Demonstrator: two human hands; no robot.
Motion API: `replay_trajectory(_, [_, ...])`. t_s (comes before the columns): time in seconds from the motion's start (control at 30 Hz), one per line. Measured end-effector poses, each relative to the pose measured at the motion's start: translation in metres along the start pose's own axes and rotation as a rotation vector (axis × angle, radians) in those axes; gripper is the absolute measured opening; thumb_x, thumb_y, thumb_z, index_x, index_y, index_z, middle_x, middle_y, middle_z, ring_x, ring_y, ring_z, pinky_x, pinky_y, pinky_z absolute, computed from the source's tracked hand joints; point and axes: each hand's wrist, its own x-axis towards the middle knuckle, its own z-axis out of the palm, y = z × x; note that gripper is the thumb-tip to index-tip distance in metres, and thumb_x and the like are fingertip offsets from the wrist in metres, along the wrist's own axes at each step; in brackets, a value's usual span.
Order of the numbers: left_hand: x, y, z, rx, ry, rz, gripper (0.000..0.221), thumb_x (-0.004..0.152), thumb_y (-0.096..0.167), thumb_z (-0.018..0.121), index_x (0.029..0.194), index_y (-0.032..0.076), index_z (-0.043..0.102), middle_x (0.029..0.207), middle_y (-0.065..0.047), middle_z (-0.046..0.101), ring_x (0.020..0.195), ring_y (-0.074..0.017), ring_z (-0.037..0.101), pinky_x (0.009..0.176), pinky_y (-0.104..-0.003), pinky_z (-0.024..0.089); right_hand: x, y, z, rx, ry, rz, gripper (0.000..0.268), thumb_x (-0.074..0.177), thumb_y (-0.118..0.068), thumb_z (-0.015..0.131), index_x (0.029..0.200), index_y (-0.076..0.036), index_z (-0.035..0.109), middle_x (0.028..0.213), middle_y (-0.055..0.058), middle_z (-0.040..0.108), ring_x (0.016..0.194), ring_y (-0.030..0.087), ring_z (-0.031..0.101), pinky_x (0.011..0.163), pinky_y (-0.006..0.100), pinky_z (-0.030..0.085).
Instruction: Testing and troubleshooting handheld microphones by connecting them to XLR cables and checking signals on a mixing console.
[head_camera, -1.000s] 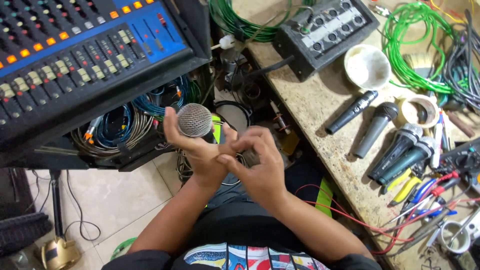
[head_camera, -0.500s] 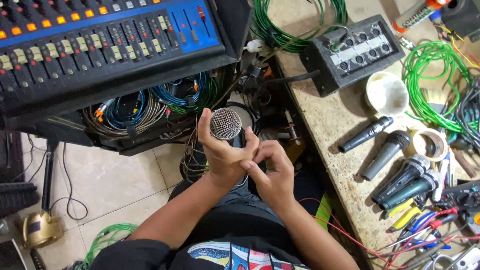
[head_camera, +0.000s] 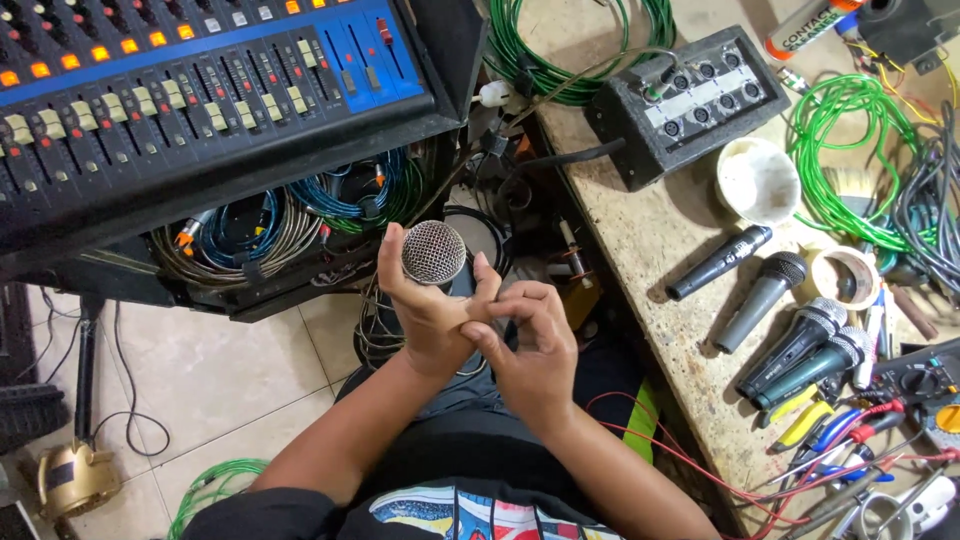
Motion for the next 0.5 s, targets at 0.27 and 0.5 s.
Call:
replay_trajectory(0.27, [0.000,-0.004,-0.001,0.019,0.021,0.035,0.098,0.064,-0.002,0.086,0.146,-0.012,0.033,0.138,-0.030,0.045,0.119,-0.0417,0.061,0.101,-0.048,0.054,0.004,-0.006,-0.002,0.000,-0.061,0.084,0.035,0.080,-0.022,0.091,0.101,-0.003,0.070,0.100,0.010,0.062,0.081,0.018,0.062,0.074,0.032,0.053])
replay_trajectory(0.5, [-0.006,-0.017,0.004,0.070,0.016,0.051,0.098,0.066,0.003,0.087,0.147,-0.010,0.035,0.143,-0.028,0.042,0.127,-0.0420,0.057,0.106,-0.050,0.051,-0.002,-0.002,-0.003,0.034,-0.119,0.109,0.031,0.088,-0.019,0.085,0.110,-0.005,0.069,0.110,0.012,0.058,0.092,0.022,0.066,0.084,0.037,0.058])
